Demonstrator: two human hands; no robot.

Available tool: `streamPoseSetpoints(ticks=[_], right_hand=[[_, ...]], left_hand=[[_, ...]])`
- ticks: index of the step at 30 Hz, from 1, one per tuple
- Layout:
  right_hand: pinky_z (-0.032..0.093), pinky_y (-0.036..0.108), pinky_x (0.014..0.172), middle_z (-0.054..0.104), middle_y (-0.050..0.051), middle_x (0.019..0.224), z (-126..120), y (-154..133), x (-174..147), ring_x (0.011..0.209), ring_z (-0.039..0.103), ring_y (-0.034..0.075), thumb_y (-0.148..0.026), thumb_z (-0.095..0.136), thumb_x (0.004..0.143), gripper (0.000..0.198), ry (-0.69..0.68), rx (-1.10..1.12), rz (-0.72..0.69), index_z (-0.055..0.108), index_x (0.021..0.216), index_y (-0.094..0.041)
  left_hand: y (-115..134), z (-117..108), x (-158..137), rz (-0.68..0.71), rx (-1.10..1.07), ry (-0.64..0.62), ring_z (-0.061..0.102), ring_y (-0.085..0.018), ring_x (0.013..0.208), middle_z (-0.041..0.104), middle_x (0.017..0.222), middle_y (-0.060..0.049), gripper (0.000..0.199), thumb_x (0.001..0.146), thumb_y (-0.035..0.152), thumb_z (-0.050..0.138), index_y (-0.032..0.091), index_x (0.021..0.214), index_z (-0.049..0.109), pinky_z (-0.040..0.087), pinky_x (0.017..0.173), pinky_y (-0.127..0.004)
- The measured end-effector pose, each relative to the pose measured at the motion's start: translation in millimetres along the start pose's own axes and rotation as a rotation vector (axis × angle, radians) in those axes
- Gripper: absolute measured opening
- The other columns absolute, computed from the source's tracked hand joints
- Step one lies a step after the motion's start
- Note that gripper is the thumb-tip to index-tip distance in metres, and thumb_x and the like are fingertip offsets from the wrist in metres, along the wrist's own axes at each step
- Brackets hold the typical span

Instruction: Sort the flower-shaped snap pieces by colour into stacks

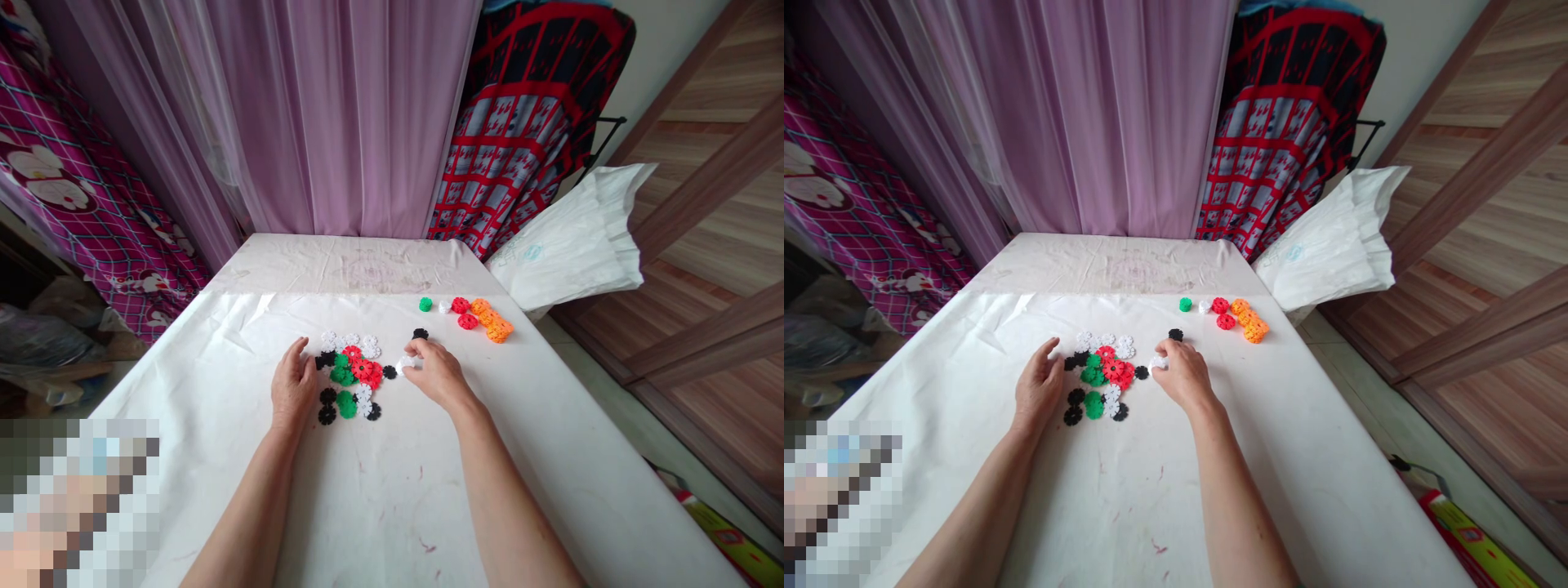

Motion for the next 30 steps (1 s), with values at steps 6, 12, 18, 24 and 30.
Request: streamPoseSetpoints(ticks=[6,12,18,24,30], right_hand=[[0.042,0.031,0.09,0.069,0.003,0.109,-1.5,-0.4,-0.1,0.107,0.06,0.02,-0.018,0.066,0.077,0.03,0.029,-0.009,-0.034,0.066,0.106,-0.024],[0.043,0.027,0.085,0.072,0.0,0.102,7.3,-36.0,-13.3,0.098,0.061,0.017,-0.015,0.06,0.081,0.02,-0.06,-0.004,-0.216,0.071,0.093,-0.026],[0.042,0.029,0.091,0.072,-0.003,0.114,27.8,-57.8,-27.3,0.111,0.055,0.018,0.002,0.051,0.077,0.047,-0.225,-0.076,-0.528,0.072,0.105,-0.029],[0.042,0.03,0.09,0.073,-0.001,0.108,32.1,-55.0,-25.4,0.107,0.056,0.018,-0.002,0.055,0.081,0.039,-0.235,-0.1,-0.569,0.072,0.105,-0.029],[0.042,0.031,0.091,0.07,0.002,0.108,35.5,-56.3,-25.4,0.108,0.056,0.019,-0.008,0.059,0.082,0.035,-0.228,-0.117,-0.544,0.07,0.109,-0.027]], left_hand=[[-0.8,0.2,0.1,0.009,-0.003,0.0,0.061,-0.023,0.121,0.067,0.129,-0.005,0.039,0.086,0.026,0.052,0.026,0.123,0.064,0.047,0.108,-0.042],[-1.4,0.3,0.3,0.01,0.001,0.0,0.061,-0.022,0.12,0.068,0.126,-0.004,0.039,0.086,0.025,0.051,0.026,0.123,0.064,0.047,0.108,-0.041],[-0.1,0.6,-0.2,0.001,0.013,-0.004,0.062,-0.023,0.118,0.072,0.115,-0.004,0.04,0.086,0.026,0.05,0.025,0.124,0.063,0.048,0.106,-0.043],[-0.9,1.7,-0.7,0.011,0.02,0.01,0.062,-0.022,0.117,0.071,0.117,-0.005,0.04,0.086,0.027,0.05,0.025,0.124,0.063,0.048,0.105,-0.042],[0.5,2.1,-1.1,-0.001,0.015,0.009,0.061,-0.023,0.119,0.069,0.125,-0.006,0.04,0.086,0.027,0.05,0.024,0.123,0.063,0.047,0.107,-0.042]])
Point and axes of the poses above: each hand's wrist, its own x-axis towards the middle knuckle, its own z-axis out of the palm, y = z × x, the point moved 2 cm from there along x, towards the middle knuckle
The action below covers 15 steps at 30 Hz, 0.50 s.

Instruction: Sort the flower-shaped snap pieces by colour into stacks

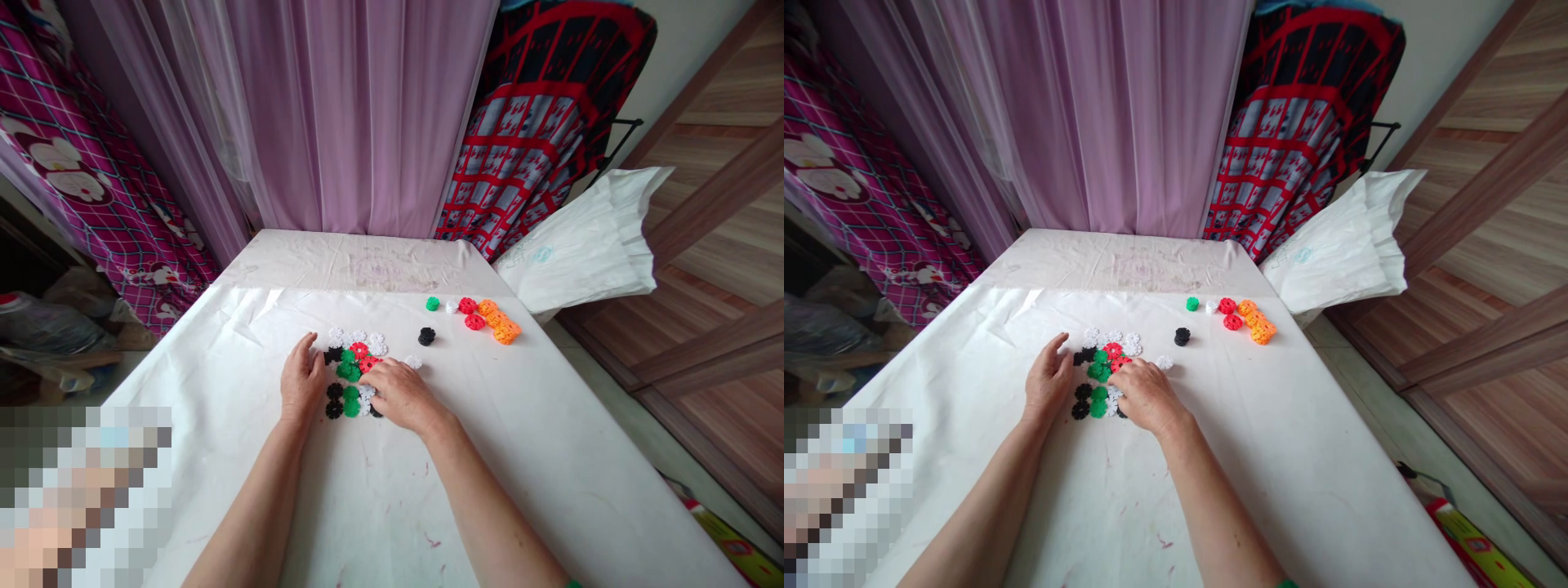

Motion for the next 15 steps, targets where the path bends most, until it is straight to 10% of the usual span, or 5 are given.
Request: streamPoseSetpoints(ticks=[15], right_hand=[[0.042,0.033,0.088,0.072,0.003,0.102,7.6,-5.3,6.0,0.105,0.057,0.02,-0.017,0.064,0.084,0.02,0.041,0.008,0.021,0.071,0.101,-0.025]], left_hand=[[2.7,-0.5,0.6,-0.01,0.018,-0.026,0.06,-0.023,0.122,0.068,0.127,-0.006,0.041,0.085,0.027,0.05,0.023,0.124,0.062,0.046,0.108,-0.041]])
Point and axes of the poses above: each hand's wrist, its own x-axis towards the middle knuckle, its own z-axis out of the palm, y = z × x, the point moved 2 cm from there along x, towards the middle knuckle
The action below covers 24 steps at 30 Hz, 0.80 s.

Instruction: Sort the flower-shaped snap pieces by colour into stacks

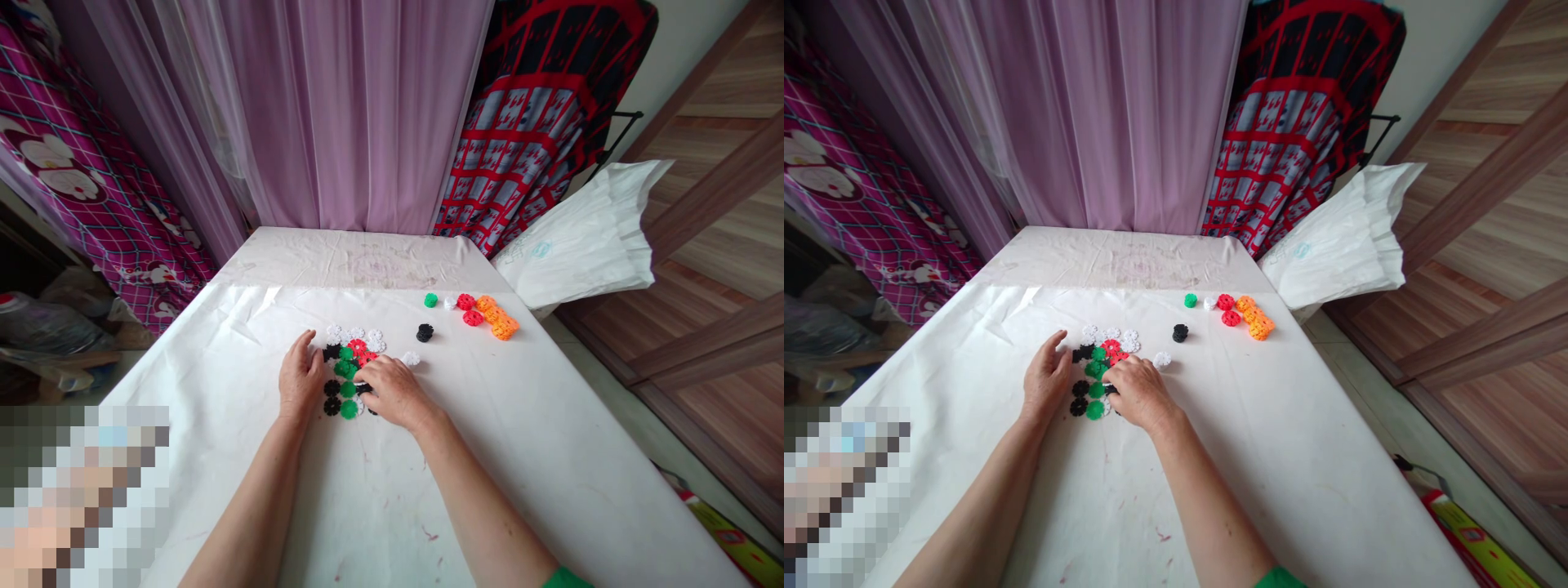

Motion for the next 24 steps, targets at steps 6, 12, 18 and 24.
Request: streamPoseSetpoints(ticks=[6,12,18,24], right_hand=[[0.046,0.029,0.086,0.07,0.003,0.1,-9.7,20.4,-0.6,0.096,0.062,0.017,-0.02,0.058,0.09,0.018,0.185,0.151,0.077,0.075,0.092,-0.025],[0.049,0.026,0.068,0.07,0.001,0.082,-33.4,85.8,-20.0,0.073,0.063,0.014,-0.028,0.06,0.079,0.02,0.413,0.603,0.519,0.07,0.095,-0.02],[0.04,0.021,0.05,0.061,-0.003,0.062,-30.8,95.0,-23.0,0.057,0.053,0.011,-0.027,0.061,0.068,0.013,0.322,0.848,0.682,0.065,0.077,-0.018],[0.049,0.025,0.069,0.07,-0.001,0.077,-16.3,97.7,-16.8,0.072,0.063,0.014,-0.028,0.06,0.072,0.014,0.324,0.728,0.647,0.067,0.081,-0.019]], left_hand=[[-0.7,0.4,0.0,0.002,0.015,0.002,0.06,-0.023,0.123,0.066,0.13,-0.008,0.041,0.086,0.029,0.05,0.021,0.125,0.062,0.046,0.108,-0.041],[-1.4,0.7,1.0,0.046,0.023,0.009,0.059,-0.023,0.124,0.066,0.132,-0.007,0.04,0.085,0.028,0.051,0.022,0.123,0.063,0.045,0.109,-0.041],[-0.1,-0.8,0.8,0.054,0.029,0.01,0.059,-0.023,0.123,0.066,0.132,-0.007,0.04,0.085,0.028,0.052,0.022,0.123,0.064,0.046,0.108,-0.041],[-1.1,-0.7,1.0,0.057,0.02,0.003,0.06,-0.023,0.122,0.066,0.132,-0.007,0.04,0.085,0.029,0.052,0.023,0.123,0.063,0.047,0.108,-0.041]])
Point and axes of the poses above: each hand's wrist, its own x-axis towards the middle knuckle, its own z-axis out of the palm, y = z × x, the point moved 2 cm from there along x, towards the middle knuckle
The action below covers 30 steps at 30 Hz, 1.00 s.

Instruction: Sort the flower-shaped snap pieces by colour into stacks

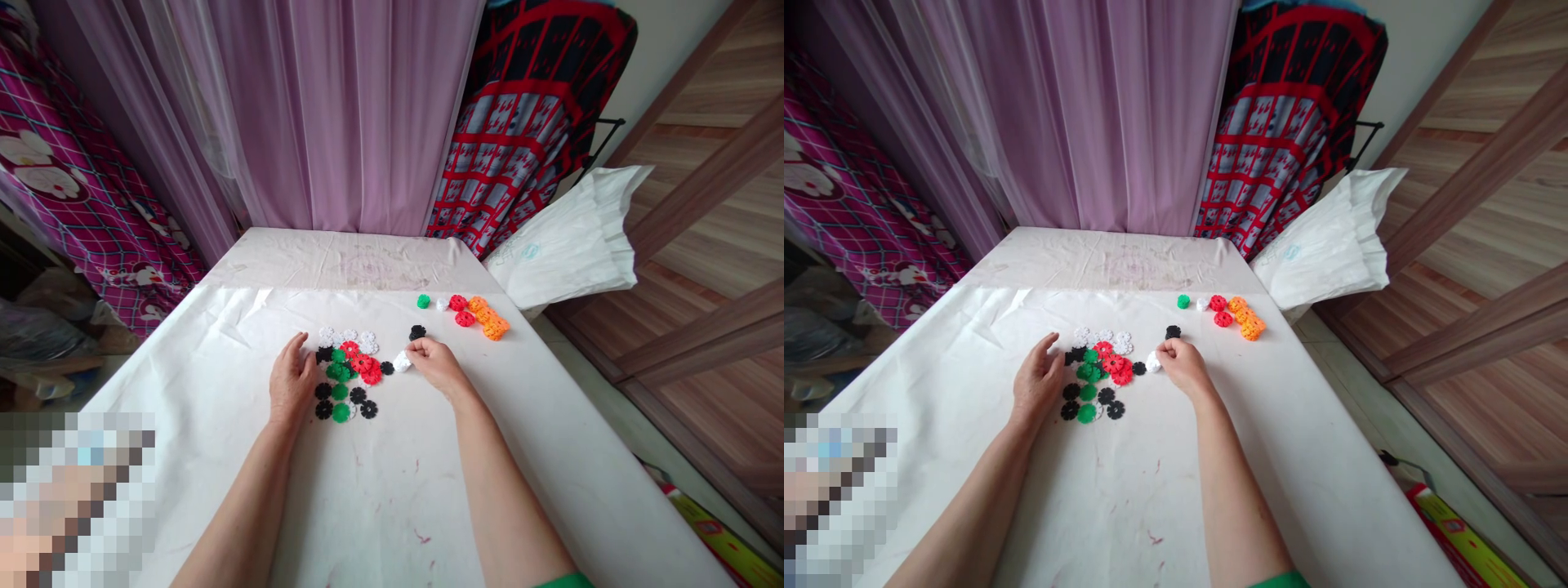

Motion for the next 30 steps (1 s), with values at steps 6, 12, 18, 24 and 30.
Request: streamPoseSetpoints(ticks=[6,12,18,24,30], right_hand=[[0.049,0.029,0.078,0.072,0.0,0.088,-9.8,-1.5,0.5,0.079,0.064,0.016,-0.03,0.06,0.078,0.014,0.105,-0.235,-0.011,0.068,0.088,-0.023],[0.048,0.03,0.089,0.064,0.004,0.121,-13.0,-18.6,-15.8,0.098,0.064,0.018,-0.031,0.072,0.072,0.04,-0.043,-0.393,-0.144,0.067,0.111,-0.025],[0.044,0.031,0.097,0.062,0.006,0.125,-8.1,-18.8,-20.0,0.113,0.06,0.021,-0.024,0.071,0.074,0.048,-0.146,-0.574,-0.203,0.065,0.122,-0.026],[0.045,0.028,0.088,0.067,0.004,0.11,-0.6,-17.3,-15.3,0.095,0.064,0.017,-0.025,0.068,0.079,0.031,-0.089,-0.582,-0.198,0.069,0.11,-0.024],[0.046,0.029,0.086,0.066,0.004,0.114,0.0,-18.8,-14.7,0.096,0.063,0.018,-0.025,0.073,0.075,0.046,-0.061,-0.573,-0.183,0.063,0.12,-0.024]], left_hand=[[-1.6,1.2,0.4,-0.003,-0.009,0.001,0.06,-0.023,0.122,0.066,0.131,-0.007,0.04,0.086,0.031,0.052,0.023,0.124,0.062,0.047,0.108,-0.041],[-1.1,0.9,0.4,-0.014,-0.007,-0.001,0.059,-0.023,0.124,0.066,0.131,-0.007,0.04,0.085,0.031,0.052,0.023,0.123,0.062,0.046,0.108,-0.041],[-2.7,1.9,0.6,-0.02,0.001,0.002,0.06,-0.024,0.122,0.066,0.13,-0.008,0.041,0.085,0.031,0.052,0.022,0.123,0.062,0.047,0.107,-0.042],[-2.6,1.6,0.1,0.006,-0.009,0.013,0.06,-0.022,0.122,0.066,0.131,-0.006,0.039,0.085,0.031,0.053,0.024,0.123,0.063,0.047,0.107,-0.04],[-2.4,1.8,-0.6,-0.004,-0.011,0.011,0.06,-0.023,0.122,0.066,0.131,-0.006,0.04,0.085,0.03,0.053,0.025,0.123,0.063,0.047,0.108,-0.04]])
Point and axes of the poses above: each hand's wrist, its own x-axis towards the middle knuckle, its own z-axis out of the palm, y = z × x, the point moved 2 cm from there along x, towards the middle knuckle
